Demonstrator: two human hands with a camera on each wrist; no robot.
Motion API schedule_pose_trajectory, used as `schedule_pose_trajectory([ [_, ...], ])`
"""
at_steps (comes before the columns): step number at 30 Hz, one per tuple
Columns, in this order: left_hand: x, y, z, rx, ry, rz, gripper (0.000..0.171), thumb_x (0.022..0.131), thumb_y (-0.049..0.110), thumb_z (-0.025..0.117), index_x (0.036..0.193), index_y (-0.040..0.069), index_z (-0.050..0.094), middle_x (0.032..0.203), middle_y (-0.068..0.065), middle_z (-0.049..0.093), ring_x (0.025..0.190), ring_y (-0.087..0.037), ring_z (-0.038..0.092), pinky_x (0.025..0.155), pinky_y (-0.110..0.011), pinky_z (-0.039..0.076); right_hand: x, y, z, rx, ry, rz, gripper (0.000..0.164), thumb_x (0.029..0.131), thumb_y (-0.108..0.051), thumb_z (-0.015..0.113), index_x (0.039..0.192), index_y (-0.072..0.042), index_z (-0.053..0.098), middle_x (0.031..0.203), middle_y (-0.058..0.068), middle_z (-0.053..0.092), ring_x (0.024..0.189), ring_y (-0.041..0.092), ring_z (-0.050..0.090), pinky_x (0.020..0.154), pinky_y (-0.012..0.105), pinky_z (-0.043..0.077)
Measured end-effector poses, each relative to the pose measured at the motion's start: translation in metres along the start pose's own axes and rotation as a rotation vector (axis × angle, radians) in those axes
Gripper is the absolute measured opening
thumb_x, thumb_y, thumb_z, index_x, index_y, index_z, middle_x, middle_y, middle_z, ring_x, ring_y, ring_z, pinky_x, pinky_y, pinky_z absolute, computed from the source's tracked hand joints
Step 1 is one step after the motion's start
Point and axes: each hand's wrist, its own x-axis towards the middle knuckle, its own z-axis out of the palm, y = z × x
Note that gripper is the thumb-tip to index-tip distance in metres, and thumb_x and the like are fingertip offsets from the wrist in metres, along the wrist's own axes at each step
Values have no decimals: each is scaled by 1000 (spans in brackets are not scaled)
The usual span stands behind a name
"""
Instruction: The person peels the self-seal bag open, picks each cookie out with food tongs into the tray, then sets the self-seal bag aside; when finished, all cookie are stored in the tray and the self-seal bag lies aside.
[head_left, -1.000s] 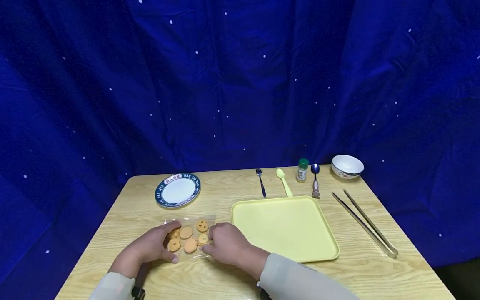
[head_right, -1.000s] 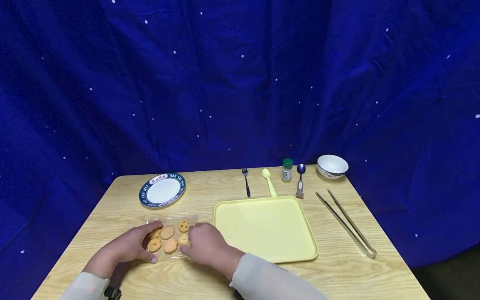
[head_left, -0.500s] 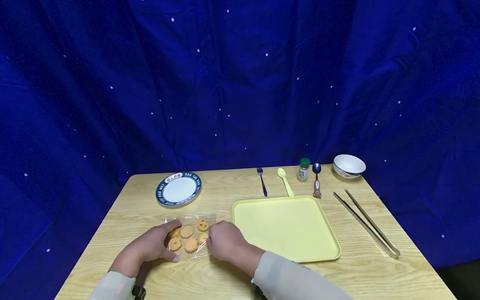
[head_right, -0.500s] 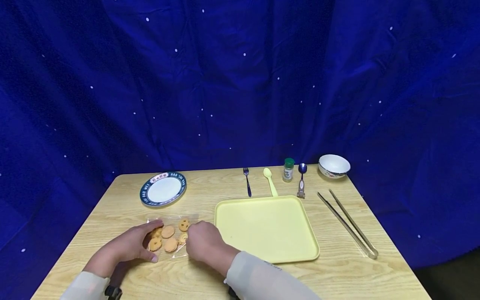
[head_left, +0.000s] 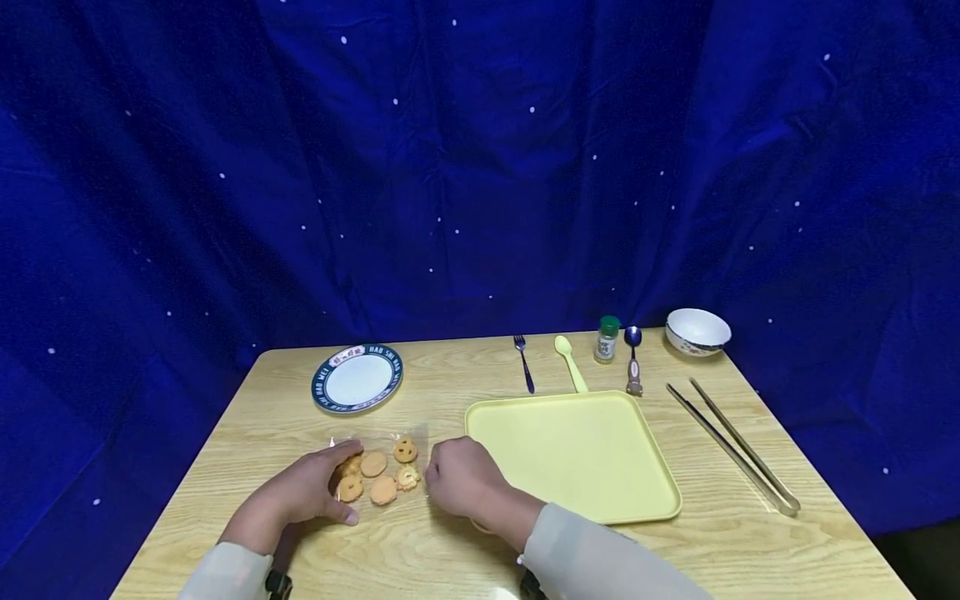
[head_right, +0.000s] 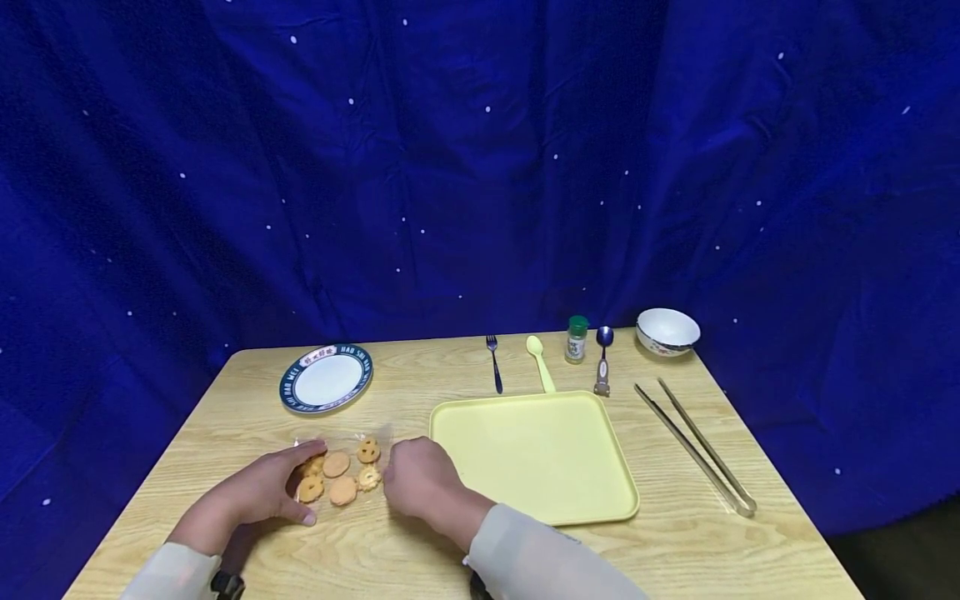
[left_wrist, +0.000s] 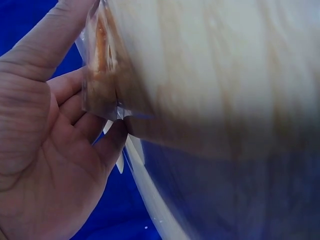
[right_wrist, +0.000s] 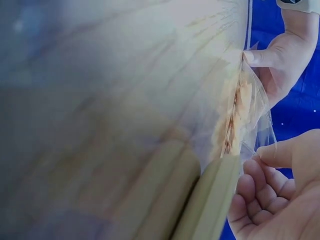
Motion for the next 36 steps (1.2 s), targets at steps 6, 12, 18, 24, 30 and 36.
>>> schedule_pose_trajectory([
  [6,0,2,-1,3,-7,-16,116,55,41,98,154,13,45,161,-16,41,149,-46,33,120,-65,29,-3,0,-4,53,5,27,43,94,-17,62,54,-21,48,50,-10,44,48,6,44,47,21,38],
  [12,1,3,-1,-7,-12,-28,117,54,41,98,154,12,44,162,-16,39,150,-46,32,121,-65,28,-5,1,-7,50,7,23,41,95,-20,65,56,-22,52,54,-11,50,50,6,46,47,21,39],
  [18,1,2,-1,-10,-11,-24,118,54,41,98,154,12,45,162,-16,40,149,-46,32,120,-65,29,-6,4,-7,93,11,13,37,94,-20,66,59,-23,55,57,-12,53,53,5,48,51,21,42],
  [24,1,0,-1,-7,-9,-5,118,53,42,98,154,11,45,162,-16,39,150,-45,32,121,-64,28,-4,6,-8,205,-16,6,26,95,-28,64,69,-23,63,67,-14,59,59,4,53,62,20,48],
  [30,2,1,-1,7,-6,-2,117,53,42,99,153,11,45,161,-16,41,149,-44,34,120,-63,31,5,3,-10,167,-10,47,28,95,-41,67,77,-19,67,74,-12,63,64,6,55,66,22,50],
  [36,1,2,-2,13,-4,-8,117,54,42,98,154,12,45,161,-15,42,149,-44,35,120,-63,31,18,-4,-6,8,-10,80,33,91,-44,73,76,-16,66,70,-8,59,63,8,49,60,24,46],
])
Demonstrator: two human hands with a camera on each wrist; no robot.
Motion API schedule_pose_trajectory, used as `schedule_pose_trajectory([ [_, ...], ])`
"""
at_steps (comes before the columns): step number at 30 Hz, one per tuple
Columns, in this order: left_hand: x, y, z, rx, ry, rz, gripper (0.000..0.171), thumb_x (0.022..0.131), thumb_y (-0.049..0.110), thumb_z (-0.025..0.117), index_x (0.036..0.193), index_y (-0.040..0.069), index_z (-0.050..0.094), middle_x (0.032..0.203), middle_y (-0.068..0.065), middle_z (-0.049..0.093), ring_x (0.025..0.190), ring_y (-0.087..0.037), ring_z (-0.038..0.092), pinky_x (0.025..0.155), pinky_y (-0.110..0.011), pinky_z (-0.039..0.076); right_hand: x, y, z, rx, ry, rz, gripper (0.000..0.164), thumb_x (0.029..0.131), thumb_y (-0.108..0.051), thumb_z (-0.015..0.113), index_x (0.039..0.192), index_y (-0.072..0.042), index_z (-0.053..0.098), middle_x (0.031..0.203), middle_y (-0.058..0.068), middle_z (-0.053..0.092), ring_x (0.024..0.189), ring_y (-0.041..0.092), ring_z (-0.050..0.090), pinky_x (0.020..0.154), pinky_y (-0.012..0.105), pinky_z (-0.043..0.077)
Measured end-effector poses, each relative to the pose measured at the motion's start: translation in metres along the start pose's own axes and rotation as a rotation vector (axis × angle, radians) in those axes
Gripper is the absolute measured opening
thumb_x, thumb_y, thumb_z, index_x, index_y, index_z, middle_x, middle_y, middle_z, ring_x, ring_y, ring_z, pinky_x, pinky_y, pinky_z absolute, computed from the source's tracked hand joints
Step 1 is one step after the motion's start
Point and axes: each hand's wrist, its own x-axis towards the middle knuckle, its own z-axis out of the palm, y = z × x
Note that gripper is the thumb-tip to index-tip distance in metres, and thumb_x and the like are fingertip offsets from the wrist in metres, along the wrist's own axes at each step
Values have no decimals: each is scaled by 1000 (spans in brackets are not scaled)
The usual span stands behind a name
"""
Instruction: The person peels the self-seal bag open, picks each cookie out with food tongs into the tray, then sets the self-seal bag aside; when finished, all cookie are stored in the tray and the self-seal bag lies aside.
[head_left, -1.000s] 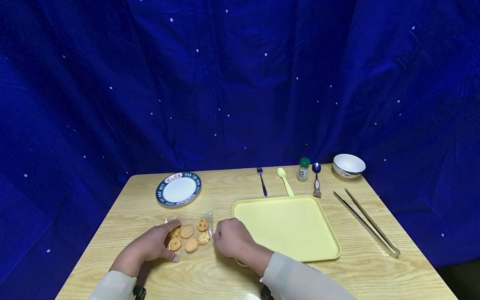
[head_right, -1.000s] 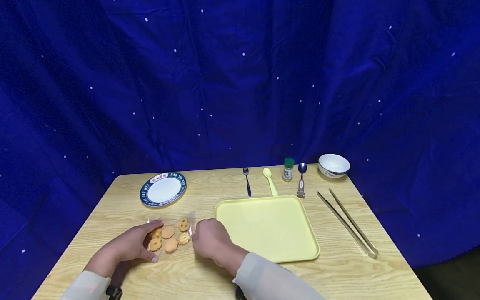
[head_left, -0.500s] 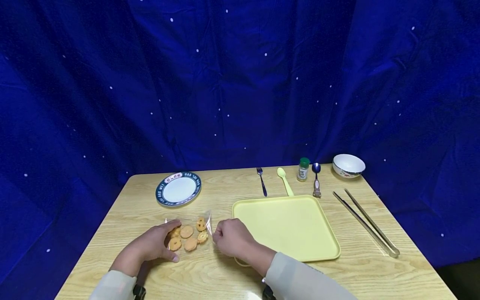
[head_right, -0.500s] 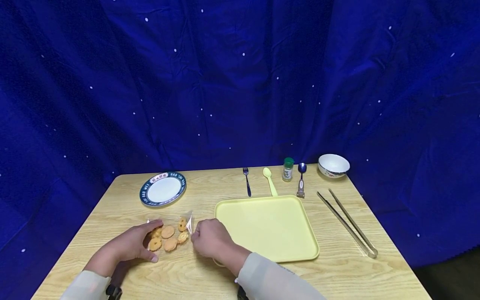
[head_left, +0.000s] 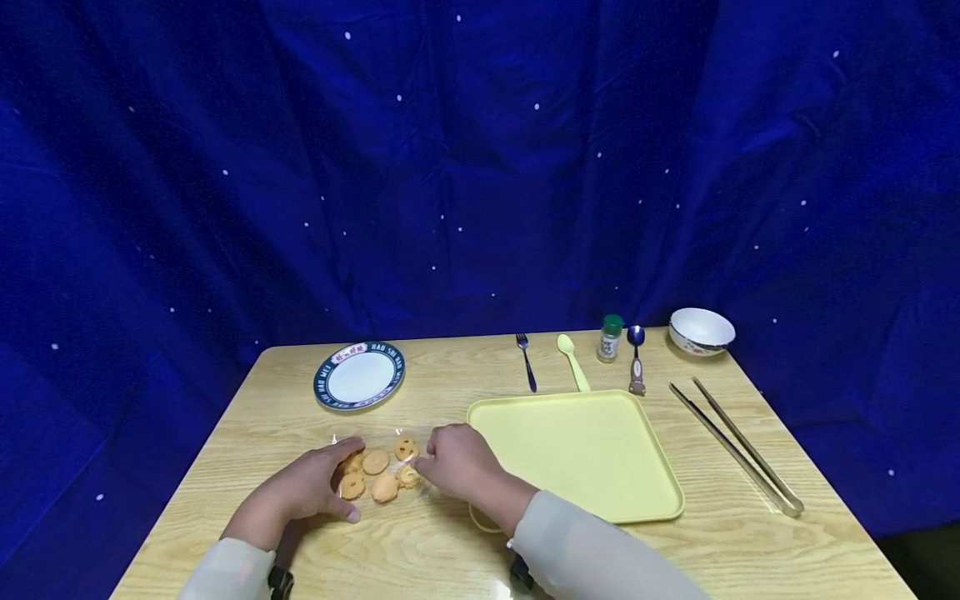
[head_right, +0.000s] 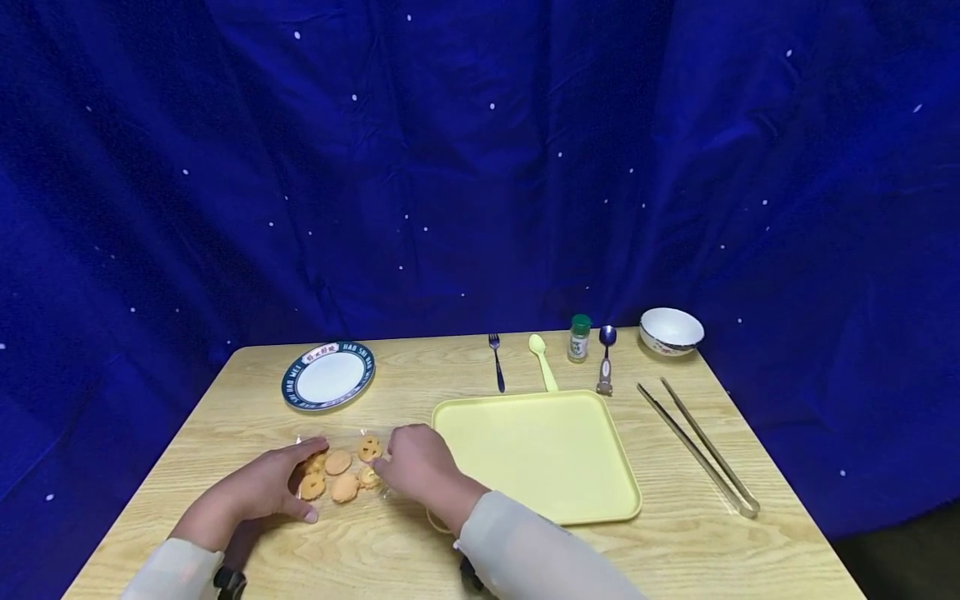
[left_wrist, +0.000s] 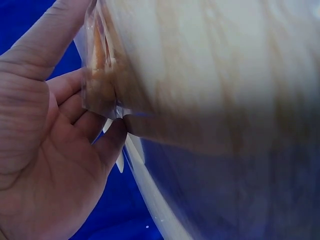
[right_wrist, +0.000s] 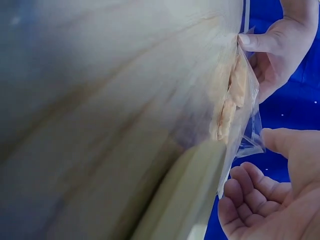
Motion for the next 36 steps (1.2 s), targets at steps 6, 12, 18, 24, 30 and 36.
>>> schedule_pose_trajectory([
  [6,-1,1,0,1,-1,-1,117,54,43,98,154,12,45,161,-14,41,149,-44,35,120,-63,32,9,-5,7,-32,-27,33,55,91,-40,74,52,-19,42,50,-9,33,47,11,32,46,25,31],
  [12,0,0,1,2,-1,4,117,55,42,99,154,12,45,161,-13,42,149,-43,36,120,-61,32,14,-6,9,-135,-14,65,48,92,-35,72,52,-17,52,62,-1,58,56,14,51,52,28,46],
  [18,0,-1,1,-2,5,7,116,55,41,99,154,12,45,161,-14,42,149,-42,36,121,-60,32,14,-4,4,-106,-30,82,46,95,-26,65,52,-17,52,60,0,58,53,14,52,46,27,44],
  [24,1,-3,2,-18,1,4,118,54,42,98,154,12,44,161,-14,42,149,-42,36,121,-60,32,12,-1,0,-19,-4,105,47,95,-22,62,52,-20,43,50,-6,43,48,13,45,43,27,39],
  [30,2,-5,2,-5,4,16,119,54,42,98,155,11,43,160,-16,42,148,-42,37,121,-59,32,9,2,-4,50,25,117,47,95,-19,59,53,-21,39,47,-9,31,44,10,35,42,25,32],
  [36,1,-5,1,-10,3,12,118,54,41,98,155,11,43,160,-16,43,148,-43,37,121,-60,32,6,5,-7,85,34,106,51,97,-23,62,51,-21,39,45,-11,29,42,8,32,43,24,33],
])
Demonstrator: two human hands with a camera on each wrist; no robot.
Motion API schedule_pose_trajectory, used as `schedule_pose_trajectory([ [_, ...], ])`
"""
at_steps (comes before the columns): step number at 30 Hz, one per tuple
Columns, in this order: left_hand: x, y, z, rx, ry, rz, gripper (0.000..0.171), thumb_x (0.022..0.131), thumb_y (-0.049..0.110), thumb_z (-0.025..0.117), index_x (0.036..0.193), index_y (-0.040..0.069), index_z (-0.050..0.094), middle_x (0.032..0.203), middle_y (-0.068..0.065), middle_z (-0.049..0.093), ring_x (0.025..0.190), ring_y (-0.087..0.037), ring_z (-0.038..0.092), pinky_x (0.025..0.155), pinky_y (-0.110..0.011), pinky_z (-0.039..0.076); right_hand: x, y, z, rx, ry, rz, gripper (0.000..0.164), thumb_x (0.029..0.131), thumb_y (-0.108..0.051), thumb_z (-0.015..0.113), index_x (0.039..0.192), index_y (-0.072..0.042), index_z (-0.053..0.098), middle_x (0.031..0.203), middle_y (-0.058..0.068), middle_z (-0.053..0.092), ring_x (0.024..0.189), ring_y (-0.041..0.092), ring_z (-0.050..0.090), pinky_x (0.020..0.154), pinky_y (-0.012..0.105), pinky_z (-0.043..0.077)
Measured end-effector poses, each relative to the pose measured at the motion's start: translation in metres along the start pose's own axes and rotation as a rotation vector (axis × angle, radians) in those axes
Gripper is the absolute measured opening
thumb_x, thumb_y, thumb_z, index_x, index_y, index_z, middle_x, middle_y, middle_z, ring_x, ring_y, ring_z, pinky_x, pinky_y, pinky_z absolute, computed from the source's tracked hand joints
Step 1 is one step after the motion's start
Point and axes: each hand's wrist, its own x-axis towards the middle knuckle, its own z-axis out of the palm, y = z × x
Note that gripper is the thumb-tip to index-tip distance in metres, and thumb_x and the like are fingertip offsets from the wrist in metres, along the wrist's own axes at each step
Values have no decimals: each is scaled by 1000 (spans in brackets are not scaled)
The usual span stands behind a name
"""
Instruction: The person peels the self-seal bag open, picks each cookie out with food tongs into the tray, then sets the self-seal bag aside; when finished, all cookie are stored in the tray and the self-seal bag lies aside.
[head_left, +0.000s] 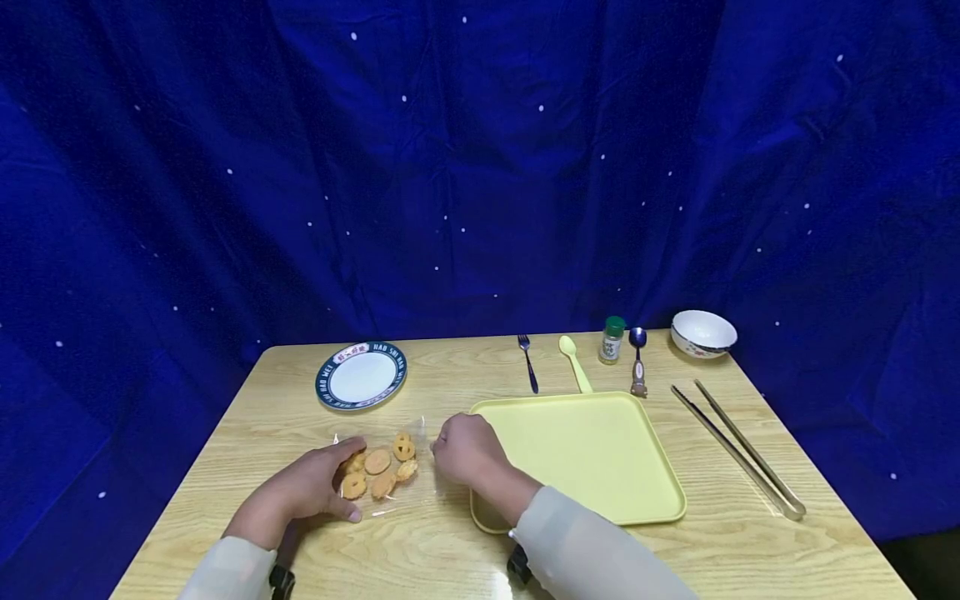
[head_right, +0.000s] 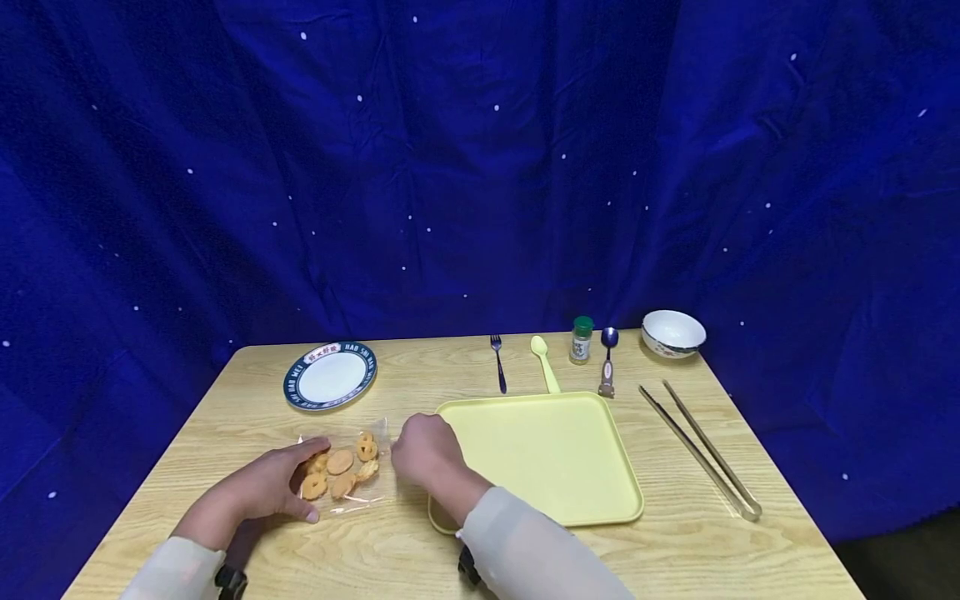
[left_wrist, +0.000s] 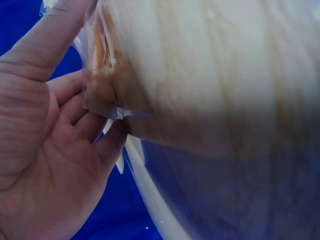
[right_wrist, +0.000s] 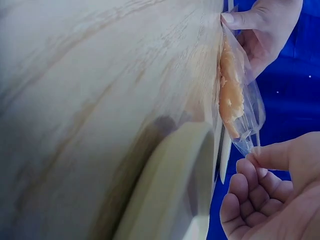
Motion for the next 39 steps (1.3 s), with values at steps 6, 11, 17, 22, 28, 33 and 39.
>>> schedule_pose_trajectory([
  [6,0,0,0,15,-2,-5,119,54,43,98,155,11,43,160,-16,42,148,-43,37,121,-60,32,-1,2,-1,20,4,-6,51,96,-24,63,50,-22,41,44,-12,31,44,9,36,44,26,36],
  [11,0,1,-1,15,-2,-7,120,53,43,98,155,11,43,161,-16,42,149,-43,36,122,-60,31,-2,4,-1,28,14,-11,50,96,-24,64,50,-21,44,45,-11,35,46,10,41,46,27,38],
  [17,-1,2,-2,15,-3,-4,119,54,43,98,155,11,43,161,-16,41,149,-43,35,122,-60,31,-2,5,-1,36,11,-2,49,97,-24,64,51,-20,45,46,-10,38,47,11,44,46,27,39],
  [22,-1,1,-2,11,-3,3,119,54,43,98,155,11,43,162,-15,41,149,-43,35,122,-60,31,-3,6,-2,47,1,0,50,98,-22,62,51,-20,45,46,-10,39,46,10,42,45,26,38],
  [28,-1,-3,-1,20,5,12,119,54,42,98,155,11,43,161,-15,42,149,-43,36,121,-60,32,-1,10,-4,74,3,-18,53,98,-19,60,49,-21,42,42,-12,33,40,7,34,41,22,35],
  [33,-2,-2,-1,16,-1,3,119,54,42,98,155,11,43,161,-15,41,148,-43,36,121,-60,32,2,7,-5,44,29,-49,49,97,-23,64,52,-22,47,47,-12,41,46,7,40,47,23,37],
  [39,-1,0,-1,8,1,4,118,55,41,98,155,12,43,161,-14,42,149,-43,36,121,-60,32,13,-5,3,-51,-12,-48,57,95,-33,69,49,-21,38,44,-11,28,43,9,30,43,26,30],
])
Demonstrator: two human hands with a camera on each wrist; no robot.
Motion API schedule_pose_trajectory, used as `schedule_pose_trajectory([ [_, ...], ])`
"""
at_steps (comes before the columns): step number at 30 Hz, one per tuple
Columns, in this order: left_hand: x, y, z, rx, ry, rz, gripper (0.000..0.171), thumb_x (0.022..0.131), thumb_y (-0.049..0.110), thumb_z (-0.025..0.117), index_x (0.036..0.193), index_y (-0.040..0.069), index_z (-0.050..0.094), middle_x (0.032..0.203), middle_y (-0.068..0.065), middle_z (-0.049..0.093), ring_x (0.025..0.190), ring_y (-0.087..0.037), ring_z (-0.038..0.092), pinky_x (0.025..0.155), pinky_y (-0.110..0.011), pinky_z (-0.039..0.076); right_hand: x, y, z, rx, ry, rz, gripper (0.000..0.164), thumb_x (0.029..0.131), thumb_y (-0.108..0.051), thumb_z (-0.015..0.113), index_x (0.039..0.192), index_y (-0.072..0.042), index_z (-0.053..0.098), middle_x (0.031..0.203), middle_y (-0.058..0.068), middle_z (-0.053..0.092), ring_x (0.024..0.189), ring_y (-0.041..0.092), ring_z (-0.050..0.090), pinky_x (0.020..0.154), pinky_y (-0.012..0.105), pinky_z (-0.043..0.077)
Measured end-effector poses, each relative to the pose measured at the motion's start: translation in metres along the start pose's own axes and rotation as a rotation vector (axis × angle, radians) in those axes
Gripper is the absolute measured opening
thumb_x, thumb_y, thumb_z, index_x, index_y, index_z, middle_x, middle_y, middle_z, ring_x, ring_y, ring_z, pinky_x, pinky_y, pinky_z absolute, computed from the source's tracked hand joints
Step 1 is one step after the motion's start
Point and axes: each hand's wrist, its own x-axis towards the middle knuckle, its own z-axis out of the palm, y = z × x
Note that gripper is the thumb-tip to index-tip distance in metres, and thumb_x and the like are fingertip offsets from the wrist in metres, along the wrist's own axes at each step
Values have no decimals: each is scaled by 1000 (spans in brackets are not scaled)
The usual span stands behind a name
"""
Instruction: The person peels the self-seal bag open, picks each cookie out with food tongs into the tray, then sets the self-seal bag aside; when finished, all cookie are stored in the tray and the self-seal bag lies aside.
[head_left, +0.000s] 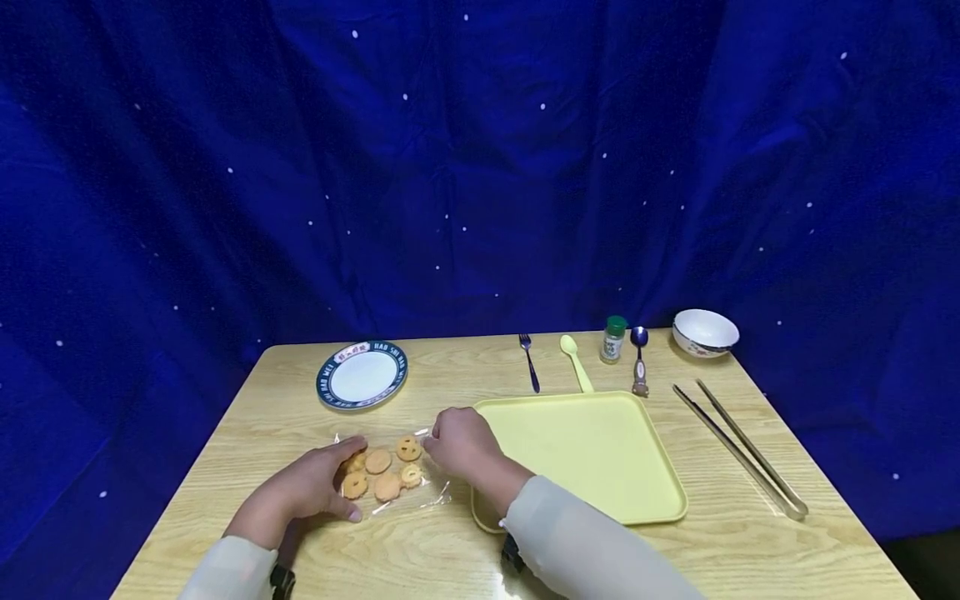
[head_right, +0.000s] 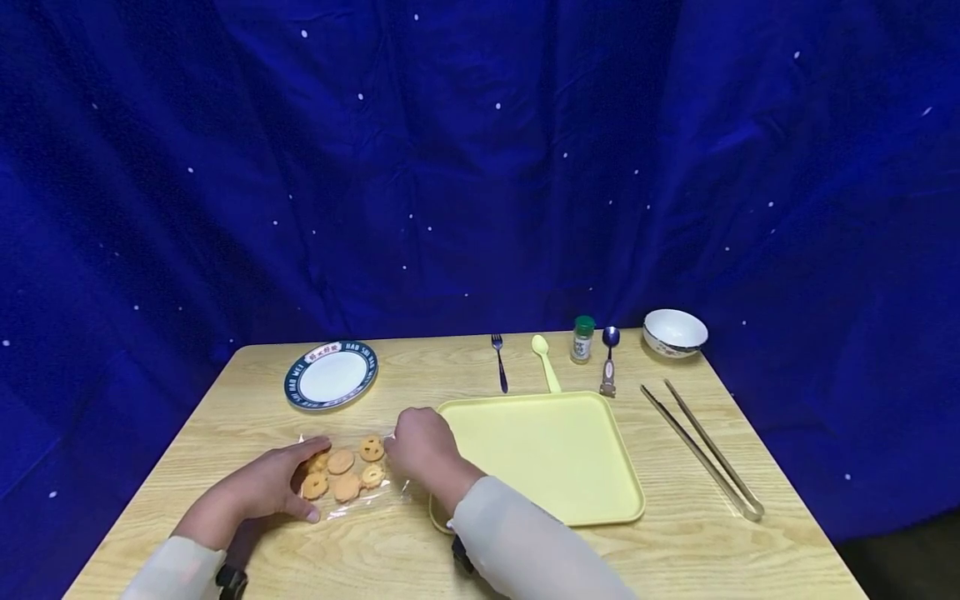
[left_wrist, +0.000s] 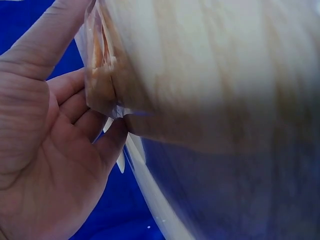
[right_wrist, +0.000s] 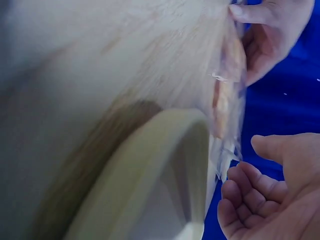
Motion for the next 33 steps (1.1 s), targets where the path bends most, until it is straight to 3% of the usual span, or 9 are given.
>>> schedule_pose_trajectory([
  [4,2,2,1,-8,-1,-3,118,55,40,98,155,12,44,161,-14,42,149,-42,35,122,-60,31,10,-3,8,-111,-34,48,57,94,-39,70,49,-19,42,49,-6,42,48,13,41,46,28,39],
  [7,3,3,1,-16,-2,-6,118,54,40,98,155,12,44,161,-14,42,150,-42,35,122,-60,29,15,-4,10,-150,-35,92,49,95,-41,69,54,-17,53,65,1,61,58,16,54,53,31,50],
  [10,4,4,0,-26,-3,-13,118,53,39,99,155,12,44,161,-14,41,150,-42,34,123,-60,29,18,-4,9,-153,-30,120,42,95,-40,69,64,-13,63,79,6,69,65,18,59,57,34,54],
  [16,3,3,-1,-28,-6,-19,118,54,39,98,155,13,44,162,-13,40,150,-42,33,123,-60,28,20,-6,8,-152,-30,126,33,95,-31,66,70,-10,66,82,8,70,65,18,58,54,32,51],
  [23,3,0,2,-19,-9,-21,118,54,41,98,155,13,44,162,-13,40,151,-42,33,123,-60,28,20,-5,12,-102,-57,142,41,97,-35,67,63,-13,61,81,7,67,59,18,55,49,30,46],
  [27,2,0,3,-21,-4,-23,118,53,41,98,155,13,44,162,-13,41,150,-42,34,122,-61,29,22,-4,14,-138,-50,117,32,95,-26,65,67,-11,64,77,6,67,60,18,56,50,31,49],
  [33,1,0,0,-18,4,-20,118,53,39,99,154,13,44,161,-14,42,149,-43,35,122,-61,30,22,-2,7,-155,-39,120,31,95,-22,62,66,-12,62,83,8,69,68,18,60,61,33,57],
])
